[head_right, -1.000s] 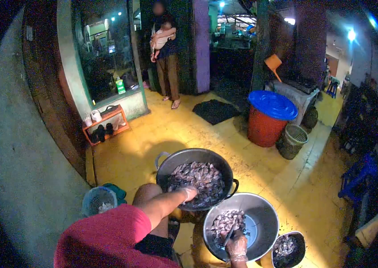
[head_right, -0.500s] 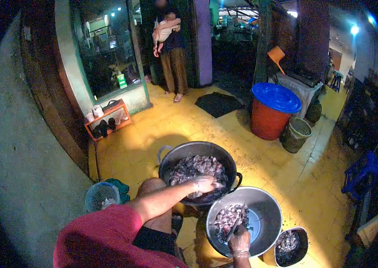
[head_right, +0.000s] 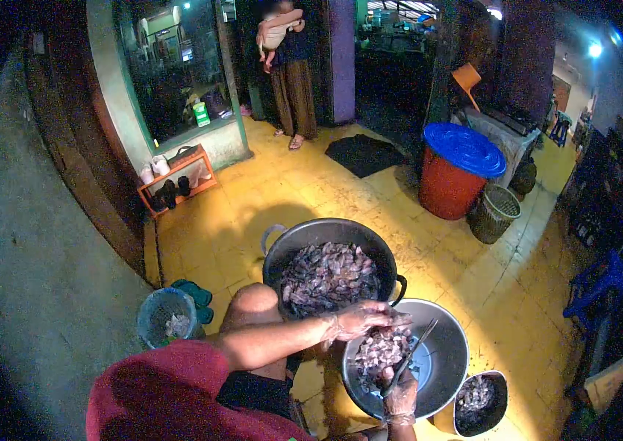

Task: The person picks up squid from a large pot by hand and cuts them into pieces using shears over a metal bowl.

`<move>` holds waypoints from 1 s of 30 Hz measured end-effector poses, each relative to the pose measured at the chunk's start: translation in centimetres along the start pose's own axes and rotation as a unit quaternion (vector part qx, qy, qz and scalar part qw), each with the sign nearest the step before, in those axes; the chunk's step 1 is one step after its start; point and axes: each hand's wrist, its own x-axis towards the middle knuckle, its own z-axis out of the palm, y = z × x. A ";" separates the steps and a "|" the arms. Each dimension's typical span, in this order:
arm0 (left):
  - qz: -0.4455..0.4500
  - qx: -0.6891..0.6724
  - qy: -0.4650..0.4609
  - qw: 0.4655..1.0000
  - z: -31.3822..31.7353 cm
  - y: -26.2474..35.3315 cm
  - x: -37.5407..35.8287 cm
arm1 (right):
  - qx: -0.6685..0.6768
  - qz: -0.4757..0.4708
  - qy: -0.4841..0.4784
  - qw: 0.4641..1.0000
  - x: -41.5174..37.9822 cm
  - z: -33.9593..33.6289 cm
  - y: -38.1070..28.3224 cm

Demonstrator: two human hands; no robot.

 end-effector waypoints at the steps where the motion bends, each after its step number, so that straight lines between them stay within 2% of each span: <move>1: 0.001 0.013 0.001 1.000 -0.3 0.0 0.3 | -0.004 -0.004 -0.008 1.000 -0.1 0.0 -0.6; 4: 0.004 -0.038 -0.005 0.999 0.1 0.7 0.2 | -0.020 -0.040 -0.016 0.999 0.5 0.1 1.0; 6: 0.016 -0.030 0.053 0.998 0.9 1.1 -0.3 | -0.010 -0.047 -0.030 0.998 1.4 0.4 2.8; 7: 0.058 0.012 0.057 0.997 0.6 1.2 -0.1 | -0.001 -0.052 -0.035 0.998 1.6 0.4 4.4; 8: 0.036 0.035 0.025 0.998 -0.6 1.1 -0.2 | -0.006 -0.058 -0.033 0.998 2.3 0.6 6.3; 9: 0.044 0.064 0.051 0.996 -0.1 1.4 -0.3 | -0.059 -0.029 -0.066 0.996 1.6 0.2 3.8; 10: 0.011 0.062 0.086 0.994 0.3 1.4 -0.4 | -0.077 0.029 -0.077 0.994 0.6 -0.2 1.5; 11: 0.028 -0.014 0.071 0.997 -0.5 0.0 0.4 | -0.131 0.039 -0.070 0.988 0.9 -0.1 1.8; 13: 0.031 -0.071 0.066 0.995 0.5 0.9 0.2 | -0.030 0.055 -0.096 0.993 0.7 -0.1 1.9; 14: 0.013 -0.037 0.059 0.997 0.8 1.6 -0.2 | -0.075 0.054 -0.099 0.991 0.7 -0.3 1.1; 16: 0.018 -0.047 0.049 0.998 1.5 1.6 -0.1 | -0.058 -0.007 -0.085 0.995 0.9 0.4 2.8; 22: -0.055 -0.030 0.078 0.995 1.6 0.8 -0.5 | -0.059 0.033 -0.111 0.992 0.9 0.1 2.3; 26: -0.072 0.025 0.100 0.992 0.7 -0.6 -0.2 | -0.064 0.025 -0.082 0.994 0.8 0.4 1.9; 28: -0.067 0.024 0.103 0.992 0.5 -0.6 -0.1 | -0.045 -0.014 -0.053 0.997 0.8 0.7 2.2; 30: -0.065 0.023 0.106 0.992 0.2 -0.5 -0.2 | -0.072 0.014 -0.072 0.995 0.6 0.4 1.7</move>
